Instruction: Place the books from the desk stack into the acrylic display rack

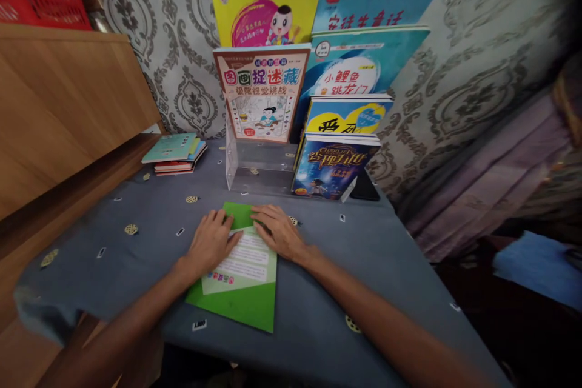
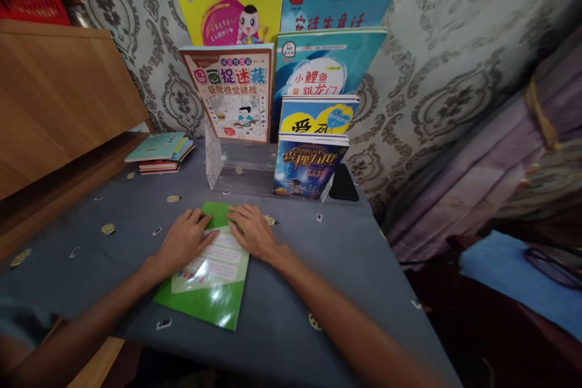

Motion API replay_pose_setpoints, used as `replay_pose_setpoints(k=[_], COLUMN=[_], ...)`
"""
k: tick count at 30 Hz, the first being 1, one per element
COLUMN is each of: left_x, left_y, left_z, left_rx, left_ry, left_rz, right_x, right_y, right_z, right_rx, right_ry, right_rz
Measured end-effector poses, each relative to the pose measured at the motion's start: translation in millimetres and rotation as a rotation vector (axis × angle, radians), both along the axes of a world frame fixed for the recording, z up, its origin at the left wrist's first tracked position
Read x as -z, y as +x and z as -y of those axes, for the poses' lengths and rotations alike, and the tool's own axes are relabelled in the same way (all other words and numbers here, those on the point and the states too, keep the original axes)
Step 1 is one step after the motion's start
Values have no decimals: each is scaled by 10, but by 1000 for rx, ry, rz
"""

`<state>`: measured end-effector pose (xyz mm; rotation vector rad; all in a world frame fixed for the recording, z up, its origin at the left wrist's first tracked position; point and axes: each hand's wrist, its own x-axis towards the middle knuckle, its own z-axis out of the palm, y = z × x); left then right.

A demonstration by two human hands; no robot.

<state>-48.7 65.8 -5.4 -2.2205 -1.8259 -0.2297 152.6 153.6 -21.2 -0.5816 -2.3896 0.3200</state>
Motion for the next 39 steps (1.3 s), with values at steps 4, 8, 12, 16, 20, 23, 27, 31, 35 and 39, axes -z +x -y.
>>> replay_pose_setpoints(k=[4,8,12,16,20,23,27,31,35,39], left_x=[-16,-3,94,165,182,185,175,159,144,129], left_y=[126,-60,-276,-320,-351,-419,-481,-482,-481,-477], left_z=[-81,-304,-491,-542,-552,-557,-551,-545,-539,-530], left_rx=[50,123,162,143,142,160,150,139,116,94], left_ry=[-27,-84,-70,-37,-27,-16,-14,-45,-65,-86], left_rz=[24,217,367,374,412,477,530,545,546,519], right_x=[12,19,13,-19,-24,-21,-56,-77,-11,54], right_y=[-12,-21,-19,-24,-35,-45,-172,-470,-674,-611], right_z=[1,3,-54,-191,-285,-265,-151,-51,-36,-59], right_rx=[-17,-31,-72,-120,-110,-99,-46,-43,-60,-69], right_ry=[-18,-25,-5,46,40,25,-25,-80,-124,-141], right_rz=[93,130,148,249,303,309,340,358,319,321])
